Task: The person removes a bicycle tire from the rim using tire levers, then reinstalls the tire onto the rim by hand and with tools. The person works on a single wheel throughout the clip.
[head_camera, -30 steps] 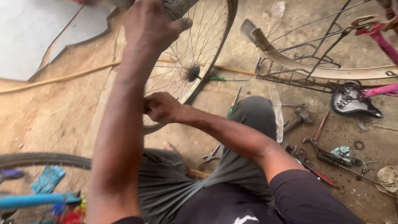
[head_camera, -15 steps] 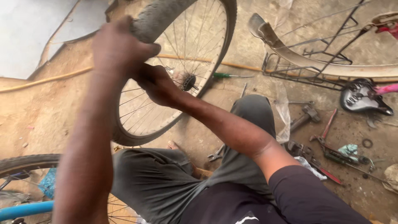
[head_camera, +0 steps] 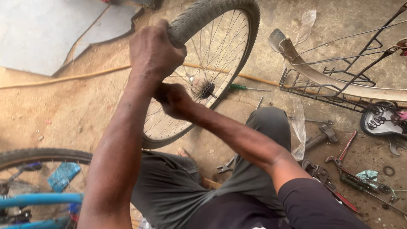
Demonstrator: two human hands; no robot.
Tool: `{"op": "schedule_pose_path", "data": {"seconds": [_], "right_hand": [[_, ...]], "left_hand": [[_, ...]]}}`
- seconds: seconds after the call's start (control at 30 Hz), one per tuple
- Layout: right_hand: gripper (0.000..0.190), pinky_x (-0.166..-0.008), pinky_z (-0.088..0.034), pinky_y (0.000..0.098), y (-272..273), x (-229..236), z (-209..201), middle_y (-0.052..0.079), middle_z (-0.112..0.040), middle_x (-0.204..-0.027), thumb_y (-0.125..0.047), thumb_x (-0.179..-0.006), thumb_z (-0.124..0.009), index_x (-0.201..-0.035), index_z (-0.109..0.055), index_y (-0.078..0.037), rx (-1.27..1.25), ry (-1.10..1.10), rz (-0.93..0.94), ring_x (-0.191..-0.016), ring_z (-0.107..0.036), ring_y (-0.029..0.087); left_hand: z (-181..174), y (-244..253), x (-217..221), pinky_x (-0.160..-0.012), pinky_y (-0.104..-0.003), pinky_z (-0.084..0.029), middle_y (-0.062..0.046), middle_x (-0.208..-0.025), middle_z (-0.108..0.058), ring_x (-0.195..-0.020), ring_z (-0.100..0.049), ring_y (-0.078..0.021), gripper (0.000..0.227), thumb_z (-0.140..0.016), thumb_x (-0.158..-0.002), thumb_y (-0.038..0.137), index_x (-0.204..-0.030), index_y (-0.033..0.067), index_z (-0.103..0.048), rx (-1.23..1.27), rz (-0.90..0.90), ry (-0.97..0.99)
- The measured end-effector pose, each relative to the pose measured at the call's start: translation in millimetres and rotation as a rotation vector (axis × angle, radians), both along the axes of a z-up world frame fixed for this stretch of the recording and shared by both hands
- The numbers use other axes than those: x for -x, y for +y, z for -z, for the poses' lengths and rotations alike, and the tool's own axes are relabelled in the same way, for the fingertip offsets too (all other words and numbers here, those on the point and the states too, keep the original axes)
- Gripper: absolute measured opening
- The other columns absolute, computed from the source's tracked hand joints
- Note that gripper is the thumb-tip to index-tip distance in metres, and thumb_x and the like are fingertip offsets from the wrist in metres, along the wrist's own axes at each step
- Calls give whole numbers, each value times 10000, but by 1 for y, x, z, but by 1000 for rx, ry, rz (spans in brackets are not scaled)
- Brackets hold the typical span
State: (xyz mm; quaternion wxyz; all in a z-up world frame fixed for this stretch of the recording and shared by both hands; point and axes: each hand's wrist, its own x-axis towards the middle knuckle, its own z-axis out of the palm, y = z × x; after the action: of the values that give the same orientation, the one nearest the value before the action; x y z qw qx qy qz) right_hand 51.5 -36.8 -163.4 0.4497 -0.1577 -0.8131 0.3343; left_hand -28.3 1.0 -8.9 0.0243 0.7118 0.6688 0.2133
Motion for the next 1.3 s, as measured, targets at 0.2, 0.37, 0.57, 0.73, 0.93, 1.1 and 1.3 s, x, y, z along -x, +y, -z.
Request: {"op": "schedule_pose_path", "data": {"seconds": [0.2,0.37,0.57,0.73,0.93,1.1,1.3], "right_hand": [[106,-717,-598,419,-19,-17,2,134,-752,-984,-135,-1061,-621,-1129,-683,-82,36,-194,2,-867,-745,327],[218,-637,-588,411,-23,-3,7,174,-736,-1017,-86,-993,-618,-1200,-680,-59,-63,-108,-54,-774,-712,344],[144,-643,-588,417,-24,6,17,150,-747,-957,-77,-988,-628,-1114,-696,-63,6,-289,-45,-766,-721,339],[129,-654,-583,415,-28,-1,13,139,-744,-952,-46,-965,-636,-1069,-712,-58,29,-215,-75,-787,-718,338],[45,-691,-596,387,-14,9,42,104,-754,-918,-89,-948,-700,-908,-681,-89,-84,-282,-37,-784,-736,297],[212,-669,-609,360,-14,10,30,164,-703,-863,-115,-918,-716,-996,-604,48,152,-85,-195,-735,-687,263],[121,-675,-560,324,-20,-2,30,104,-764,-840,-21,-966,-584,-1018,-675,39,448,-40,-142,-725,-675,141]], "left_hand": [[-12,-28,9,-712,-400,-595,-169,-877,-713,-750,-731,-247,390,-859,-811,203,-1051,-46,-678,46,89,-281],[-8,-25,11,-679,-408,-603,-166,-866,-709,-737,-722,-254,359,-850,-821,202,-1029,-34,-675,29,51,-223],[14,-21,23,-633,-407,-583,-181,-883,-695,-754,-713,-308,472,-864,-724,156,-1104,-24,-651,-464,143,30],[42,5,26,-612,-436,-573,-141,-834,-708,-708,-709,-306,380,-874,-767,167,-1046,29,-656,-422,10,101],[59,21,28,-485,-350,-523,-80,-687,-645,-522,-626,-200,240,-803,-788,127,-933,26,-641,-442,-7,153],[87,30,5,-338,-312,-349,10,-585,-469,-424,-383,-110,155,-713,-811,72,-774,87,-563,-571,-285,524],[54,33,-2,-419,-323,-458,-79,-708,-623,-518,-574,-185,426,-838,-836,393,-995,58,-630,-466,14,107]]}}
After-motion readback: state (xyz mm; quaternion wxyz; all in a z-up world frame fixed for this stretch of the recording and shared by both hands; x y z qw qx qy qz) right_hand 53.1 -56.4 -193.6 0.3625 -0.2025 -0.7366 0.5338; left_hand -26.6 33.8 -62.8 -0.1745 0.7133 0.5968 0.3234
